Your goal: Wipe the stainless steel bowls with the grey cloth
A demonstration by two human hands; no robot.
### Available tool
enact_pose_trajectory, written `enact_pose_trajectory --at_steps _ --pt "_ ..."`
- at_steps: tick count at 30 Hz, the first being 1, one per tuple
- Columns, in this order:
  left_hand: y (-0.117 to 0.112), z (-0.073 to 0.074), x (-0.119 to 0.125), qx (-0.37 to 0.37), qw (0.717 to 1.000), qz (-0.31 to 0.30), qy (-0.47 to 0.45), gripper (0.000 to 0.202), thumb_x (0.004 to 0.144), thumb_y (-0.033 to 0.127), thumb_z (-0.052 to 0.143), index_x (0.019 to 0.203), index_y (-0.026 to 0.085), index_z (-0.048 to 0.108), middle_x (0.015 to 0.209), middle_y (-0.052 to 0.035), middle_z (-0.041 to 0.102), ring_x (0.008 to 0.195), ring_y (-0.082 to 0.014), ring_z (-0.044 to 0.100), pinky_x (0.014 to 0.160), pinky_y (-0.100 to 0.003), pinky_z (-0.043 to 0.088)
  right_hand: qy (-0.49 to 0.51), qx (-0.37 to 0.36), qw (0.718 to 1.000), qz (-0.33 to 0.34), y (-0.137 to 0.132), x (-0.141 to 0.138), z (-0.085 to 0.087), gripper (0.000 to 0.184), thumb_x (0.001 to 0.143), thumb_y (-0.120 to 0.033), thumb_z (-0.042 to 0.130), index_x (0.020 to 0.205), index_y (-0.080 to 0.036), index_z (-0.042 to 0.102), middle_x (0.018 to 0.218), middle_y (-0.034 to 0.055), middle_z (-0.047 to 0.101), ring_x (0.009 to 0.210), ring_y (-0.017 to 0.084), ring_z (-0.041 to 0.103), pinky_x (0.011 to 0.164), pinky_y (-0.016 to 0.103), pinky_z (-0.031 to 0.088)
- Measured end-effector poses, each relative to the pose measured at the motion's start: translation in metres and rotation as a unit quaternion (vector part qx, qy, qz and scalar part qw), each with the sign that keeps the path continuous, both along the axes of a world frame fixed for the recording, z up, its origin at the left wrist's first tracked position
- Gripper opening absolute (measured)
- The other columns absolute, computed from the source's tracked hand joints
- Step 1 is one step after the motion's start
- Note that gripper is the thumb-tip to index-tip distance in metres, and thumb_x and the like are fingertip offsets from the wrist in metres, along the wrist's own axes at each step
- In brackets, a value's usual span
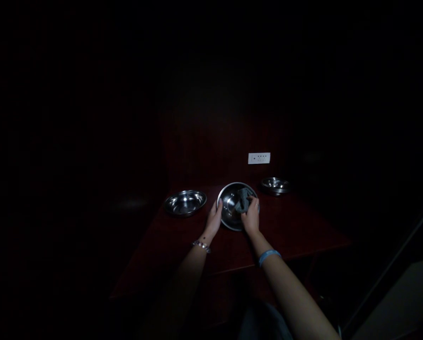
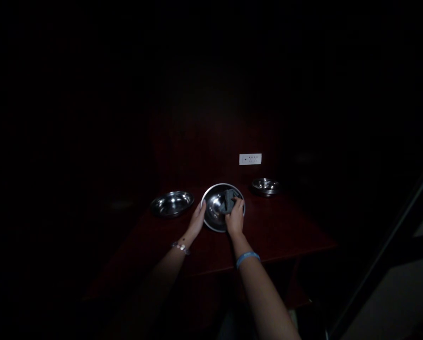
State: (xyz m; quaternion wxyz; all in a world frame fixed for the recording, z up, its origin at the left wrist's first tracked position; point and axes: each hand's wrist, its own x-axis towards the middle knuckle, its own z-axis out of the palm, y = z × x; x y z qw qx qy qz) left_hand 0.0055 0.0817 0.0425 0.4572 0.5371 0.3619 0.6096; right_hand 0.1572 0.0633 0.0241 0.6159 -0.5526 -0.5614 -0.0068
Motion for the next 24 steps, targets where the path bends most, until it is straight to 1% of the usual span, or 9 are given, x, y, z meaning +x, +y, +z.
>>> enact_pose_trajectory --at_steps 2,4,7,9,10,13,17,21,24 --pt "-0.001 0.000 0.000 0.008 0.999 -0.047 0.011 0.045 0.093 0.049 0.052 0.128 0.022 0.062 0.134 -0.0082 0.063 0.128 -0.0244 0.056 0.115 -0.040 0.036 -0.014 0.011 0.999 0.033 0.001 -0.001 0.000 0.060 0.072 -0.010 0.049 0.132 -0.015 0.043 0.133 0.0155 0.049 0.128 0.026 0.048 0.111 0.045 0.038" --pt "-0.001 0.001 0.000 0.009 0.997 -0.080 0.014 0.046 0.093 0.047 0.053 0.132 0.023 0.059 0.138 -0.0072 0.060 0.132 -0.0237 0.052 0.116 -0.038 0.033 -0.045 0.016 0.995 0.088 0.001 -0.002 -0.001 0.063 0.075 -0.012 0.050 0.137 -0.016 0.040 0.141 0.0149 0.046 0.134 0.025 0.044 0.114 0.046 0.035" --pt "-0.003 0.002 0.001 -0.010 0.996 -0.090 0.007 0.045 0.092 0.044 0.056 0.132 0.023 0.059 0.140 -0.0070 0.059 0.135 -0.0235 0.050 0.118 -0.038 0.031 -0.083 0.012 0.985 0.150 0.002 -0.006 -0.002 0.072 0.080 -0.019 0.054 0.147 -0.021 0.030 0.156 0.0124 0.034 0.144 0.025 0.034 0.117 0.049 0.032" --pt "-0.005 0.004 0.001 -0.012 0.996 -0.093 0.002 0.043 0.092 0.042 0.056 0.131 0.023 0.060 0.140 -0.0066 0.059 0.134 -0.0234 0.050 0.118 -0.038 0.031 -0.102 0.013 0.980 0.172 0.003 -0.008 -0.002 0.077 0.082 -0.024 0.056 0.152 -0.021 0.024 0.160 0.0126 0.027 0.147 0.026 0.029 0.118 0.050 0.029" --pt "-0.006 0.005 0.001 -0.006 0.995 -0.097 0.000 0.042 0.092 0.041 0.056 0.131 0.024 0.061 0.139 -0.0063 0.059 0.134 -0.0234 0.050 0.118 -0.038 0.032 -0.113 0.017 0.977 0.181 0.003 -0.008 -0.002 0.078 0.083 -0.026 0.057 0.153 -0.019 0.023 0.161 0.0133 0.026 0.148 0.027 0.027 0.119 0.051 0.028" --pt "-0.008 0.008 0.001 0.008 0.995 -0.102 -0.003 0.040 0.092 0.040 0.056 0.129 0.024 0.062 0.139 -0.0055 0.060 0.134 -0.0230 0.050 0.118 -0.038 0.031 -0.146 0.018 0.969 0.198 0.003 -0.009 -0.001 0.074 0.086 -0.027 0.054 0.154 -0.017 0.027 0.159 0.0134 0.030 0.148 0.027 0.026 0.120 0.052 0.024" --pt "-0.005 0.006 0.000 0.004 0.996 -0.089 -0.005 0.042 0.094 0.041 0.053 0.130 0.023 0.061 0.141 -0.0053 0.058 0.136 -0.0217 0.048 0.119 -0.035 0.030 -0.155 -0.011 0.966 0.208 0.000 -0.010 -0.001 0.066 0.085 -0.024 0.053 0.149 -0.018 0.038 0.154 0.0104 0.040 0.145 0.028 0.033 0.119 0.053 0.027" --pt "0.007 0.000 -0.001 -0.041 0.998 -0.050 -0.009 0.046 0.095 0.047 0.048 0.131 0.020 0.060 0.143 -0.0086 0.056 0.136 -0.0228 0.048 0.118 -0.036 0.030 -0.173 -0.023 0.955 0.239 -0.007 -0.012 -0.001 0.061 0.086 -0.022 0.051 0.145 -0.016 0.045 0.151 0.0099 0.046 0.141 0.026 0.041 0.118 0.047 0.031" --pt "0.016 -0.006 -0.003 -0.069 0.997 -0.038 -0.025 0.055 0.096 0.054 0.044 0.135 0.018 0.055 0.146 -0.0112 0.053 0.137 -0.0243 0.047 0.117 -0.038 0.031 -0.191 -0.038 0.950 0.246 -0.012 -0.015 0.000 0.057 0.085 -0.019 0.049 0.142 -0.012 0.049 0.145 0.0124 0.052 0.135 0.026 0.048 0.116 0.045 0.036"
